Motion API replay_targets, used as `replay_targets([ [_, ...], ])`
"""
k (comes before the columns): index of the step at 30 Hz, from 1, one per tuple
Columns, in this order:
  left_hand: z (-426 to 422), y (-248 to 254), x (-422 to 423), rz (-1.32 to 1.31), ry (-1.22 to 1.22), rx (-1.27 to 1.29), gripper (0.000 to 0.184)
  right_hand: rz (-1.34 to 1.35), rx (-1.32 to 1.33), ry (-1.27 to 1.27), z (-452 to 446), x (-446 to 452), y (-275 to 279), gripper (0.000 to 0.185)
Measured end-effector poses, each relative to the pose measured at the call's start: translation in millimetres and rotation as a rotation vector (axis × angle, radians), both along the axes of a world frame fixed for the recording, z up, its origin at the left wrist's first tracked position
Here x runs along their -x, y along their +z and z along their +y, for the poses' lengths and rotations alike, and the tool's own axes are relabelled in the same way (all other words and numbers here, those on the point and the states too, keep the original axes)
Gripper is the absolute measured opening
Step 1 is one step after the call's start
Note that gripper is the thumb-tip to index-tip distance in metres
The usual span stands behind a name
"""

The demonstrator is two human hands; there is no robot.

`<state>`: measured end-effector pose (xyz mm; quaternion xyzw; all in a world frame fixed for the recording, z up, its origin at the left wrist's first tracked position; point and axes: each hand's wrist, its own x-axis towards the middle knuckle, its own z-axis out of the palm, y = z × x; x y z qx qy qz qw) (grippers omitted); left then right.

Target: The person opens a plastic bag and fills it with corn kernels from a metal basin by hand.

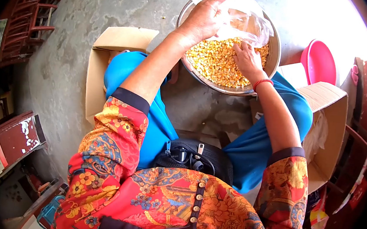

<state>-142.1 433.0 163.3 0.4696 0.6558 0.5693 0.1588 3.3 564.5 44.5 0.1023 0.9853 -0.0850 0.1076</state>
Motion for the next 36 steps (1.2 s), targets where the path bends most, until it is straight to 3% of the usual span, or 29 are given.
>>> replay_targets([
  [1,2.8,-4.7,0.3,0.0,-0.002,0.002,0.078,0.0,0.002,-0.002,0.1,-0.2,-3.5,0.032],
  [3,9.8,-20.5,3.6,-0.39,-0.202,-0.198,0.054,-0.03,0.072,-0.051,0.5,1.6,-10.5,0.023],
  [4,10.0,-27.5,6.6,-0.39,-0.203,-0.197,0.054,-0.031,0.073,-0.052,0.2,2.6,-12.0,0.023],
  [6,8.2,-37.4,12.7,0.222,0.052,-0.085,0.033,-0.025,0.04,-0.101,-1.5,6.6,-13.6,0.017],
  [10,0.8,-44.6,16.7,0.269,0.119,0.219,0.046,0.067,0.228,-0.065,0.1,19.7,-4.4,0.024],
  [11,0.1,-45.2,14.2,0.312,0.197,0.329,0.047,0.156,0.294,0.076,13.1,24.6,-15.1,0.024],
  [13,-2.2,-42.5,9.9,0.354,0.274,0.44,0.049,-0.189,0.701,-0.217,2.8,31.8,55.7,0.024],
  [15,-5.1,-35.8,10.0,0.057,0.134,0.287,0.051,-0.261,1.039,-0.342,10.0,34.2,85.3,0.021],
  [16,-8.6,-27.2,9.3,0.056,0.132,0.286,0.051,-0.232,1.148,-0.383,15.1,35.1,93.5,0.021],
  [18,-15.7,-9.2,8.9,-0.28,-0.03,0.398,0.054,-0.124,1.296,-0.46,21.0,35.7,103.5,0.021],
  [22,-15.1,-0.9,2.5,-0.169,-0.056,0.485,0.051,0.091,1.455,-0.562,26.7,45.9,93.2,0.021],
  [24,-13.1,-11.5,-0.9,0.173,0.033,0.484,0.053,0.211,1.579,-0.613,24.1,56.0,79.2,0.024],
  [25,-13.2,-13.7,-0.6,0.174,0.032,0.485,0.053,0.257,1.508,-0.654,10.2,53.8,82.2,0.031],
  [27,-13.7,-17.2,-0.6,0.177,0.073,0.468,0.054,0.344,1.391,-0.419,1.9,55.7,70.4,0.036],
  [30,-14.9,-29.5,11.5,0.341,0.126,0.418,0.054,0.303,0.454,-0.08,13.1,54.9,47.4,0.046],
  [31,-15.4,-29.2,11.5,0.341,0.125,0.418,0.054,0.303,0.454,-0.08,15.7,53.6,46.2,0.046],
  [33,-15.7,-25.5,10.4,0.345,0.141,0.497,0.054,0.036,0.331,-0.176,24.5,50.7,39.9,0.056],
  [34,-15.5,-22.4,8.6,0.345,0.141,0.497,0.054,0.197,0.132,-0.122,27.4,45.9,34.8,0.062],
  [36,-14.7,-18.2,4.4,0.264,0.084,0.539,0.054,0.17,0.023,-0.233,27.3,44.5,46.0,0.064],
])
